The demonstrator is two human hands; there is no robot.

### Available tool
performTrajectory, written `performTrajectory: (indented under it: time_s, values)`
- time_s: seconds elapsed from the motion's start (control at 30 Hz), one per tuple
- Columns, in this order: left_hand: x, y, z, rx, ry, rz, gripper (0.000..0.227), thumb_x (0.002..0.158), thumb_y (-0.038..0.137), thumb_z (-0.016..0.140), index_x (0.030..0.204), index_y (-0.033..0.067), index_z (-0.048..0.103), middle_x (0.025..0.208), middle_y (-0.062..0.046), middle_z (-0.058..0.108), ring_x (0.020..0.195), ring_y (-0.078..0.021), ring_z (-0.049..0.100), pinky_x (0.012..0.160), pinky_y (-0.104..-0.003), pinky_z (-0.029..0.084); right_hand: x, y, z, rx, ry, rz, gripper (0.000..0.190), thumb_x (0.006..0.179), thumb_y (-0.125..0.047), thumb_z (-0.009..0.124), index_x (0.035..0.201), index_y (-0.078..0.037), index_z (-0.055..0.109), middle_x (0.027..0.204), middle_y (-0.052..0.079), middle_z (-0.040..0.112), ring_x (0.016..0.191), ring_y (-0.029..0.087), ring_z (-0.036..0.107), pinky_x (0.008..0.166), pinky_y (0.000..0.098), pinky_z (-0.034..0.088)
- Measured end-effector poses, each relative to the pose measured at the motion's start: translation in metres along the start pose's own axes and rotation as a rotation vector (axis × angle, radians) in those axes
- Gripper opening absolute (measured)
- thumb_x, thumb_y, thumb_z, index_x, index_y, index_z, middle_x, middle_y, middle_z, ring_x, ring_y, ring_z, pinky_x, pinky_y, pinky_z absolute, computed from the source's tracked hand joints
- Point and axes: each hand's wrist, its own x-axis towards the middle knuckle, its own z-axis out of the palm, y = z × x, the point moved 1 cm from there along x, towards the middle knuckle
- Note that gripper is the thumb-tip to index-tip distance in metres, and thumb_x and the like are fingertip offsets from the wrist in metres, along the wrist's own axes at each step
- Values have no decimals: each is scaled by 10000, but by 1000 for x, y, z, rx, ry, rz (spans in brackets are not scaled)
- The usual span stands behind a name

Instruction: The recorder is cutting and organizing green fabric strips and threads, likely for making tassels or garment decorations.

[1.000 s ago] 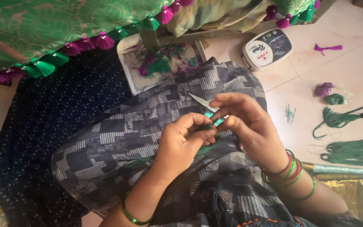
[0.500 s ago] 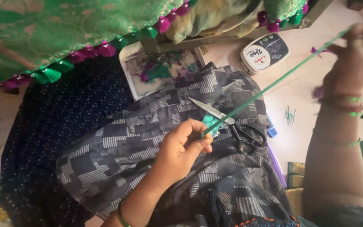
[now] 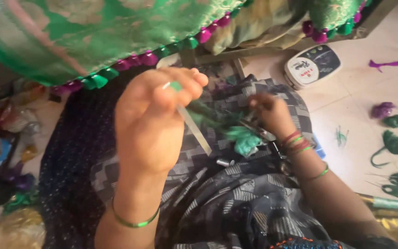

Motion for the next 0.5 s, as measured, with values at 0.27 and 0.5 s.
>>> performTrajectory:
  time_s: [0.27,0.5]
  values:
    - [6,-41,4,68,184,-244,147,1037,120,674,1064,-17,721,1086,-113,754,1050,-172,685,1023,-321,522,-86,-235,0,-340,135,-1206,388,813,-19,844,1156,-42,666,1141,129,596,1059,282,646,880,328,556]
    - [-9,-47,-5,51,108,-333,185,1061,150,634,1052,-9,728,1237,-109,648,1019,-144,613,906,-279,504,-99,-253,0,-464,71,-1482,183,750,44,815,908,7,729,929,96,718,925,279,659,808,380,563]
